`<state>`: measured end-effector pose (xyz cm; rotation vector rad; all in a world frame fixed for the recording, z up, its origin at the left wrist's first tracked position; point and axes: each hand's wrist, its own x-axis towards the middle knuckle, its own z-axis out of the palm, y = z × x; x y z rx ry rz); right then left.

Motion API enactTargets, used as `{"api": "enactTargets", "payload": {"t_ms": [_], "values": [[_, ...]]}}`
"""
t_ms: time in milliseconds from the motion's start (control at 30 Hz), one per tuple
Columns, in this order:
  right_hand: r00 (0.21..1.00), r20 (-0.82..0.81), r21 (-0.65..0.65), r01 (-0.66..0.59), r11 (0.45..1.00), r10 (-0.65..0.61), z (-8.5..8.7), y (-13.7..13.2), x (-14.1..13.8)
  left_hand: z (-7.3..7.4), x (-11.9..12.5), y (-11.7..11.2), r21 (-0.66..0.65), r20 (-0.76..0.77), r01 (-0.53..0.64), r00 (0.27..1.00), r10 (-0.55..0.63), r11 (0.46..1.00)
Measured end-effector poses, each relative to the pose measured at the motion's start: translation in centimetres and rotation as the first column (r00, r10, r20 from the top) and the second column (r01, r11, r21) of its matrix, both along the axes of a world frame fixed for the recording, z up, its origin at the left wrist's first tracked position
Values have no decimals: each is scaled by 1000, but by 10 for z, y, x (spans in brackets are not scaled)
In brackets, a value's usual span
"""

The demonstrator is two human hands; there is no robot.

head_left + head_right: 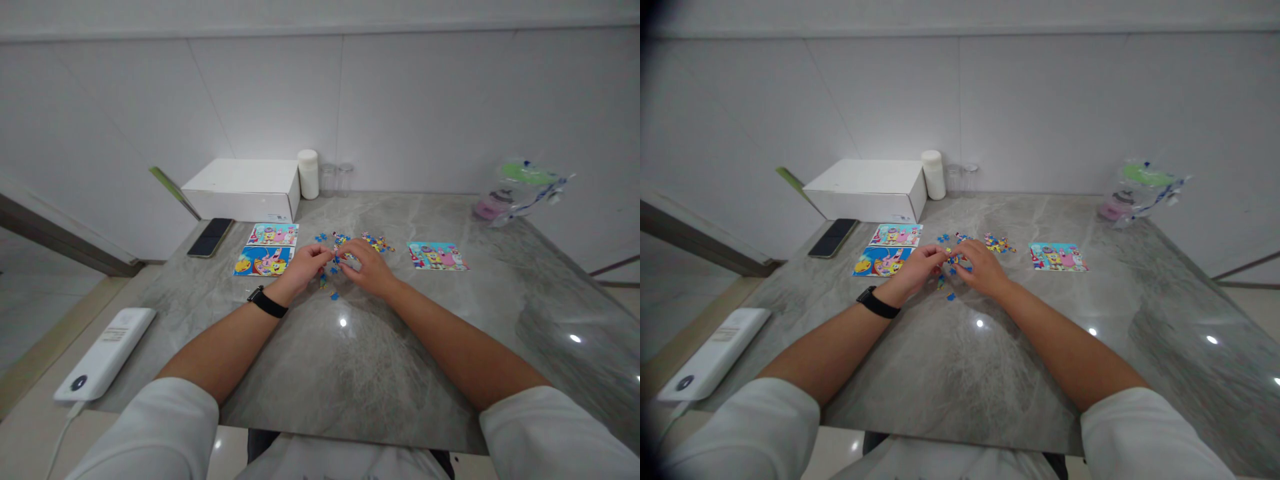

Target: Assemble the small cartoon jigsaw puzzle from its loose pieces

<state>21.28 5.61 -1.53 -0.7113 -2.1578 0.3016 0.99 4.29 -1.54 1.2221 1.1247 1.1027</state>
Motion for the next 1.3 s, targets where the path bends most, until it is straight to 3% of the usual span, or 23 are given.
{"api": "enactTargets", "payload": {"t_ms": [167,267,367,433,567,667,800,1300], "values": [[998,70,11,5,1000,-6,0,3,4,-1,-1,2,19,-77,6,997,-4,1000],[993,116,19,0,1000,-3,-1,9,10,-1,-7,5,182,-293,24,956,32,983],[975,223,1,-4,1000,3,-5,16,16,0,-14,7,409,-538,113,831,139,905],[949,317,-28,0,1000,9,-8,19,18,-1,-18,7,472,-645,220,746,164,854],[901,435,-63,16,998,13,-13,18,18,-3,-19,4,434,-810,433,571,132,790],[882,472,-62,38,997,-4,-14,15,15,-4,-18,2,408,-866,518,480,139,752],[865,502,-61,65,996,-26,-13,13,12,-5,-17,0,405,-879,554,456,142,727],[825,561,10,75,997,-68,-6,7,9,-3,-16,1,372,-893,580,438,107,725]]}}
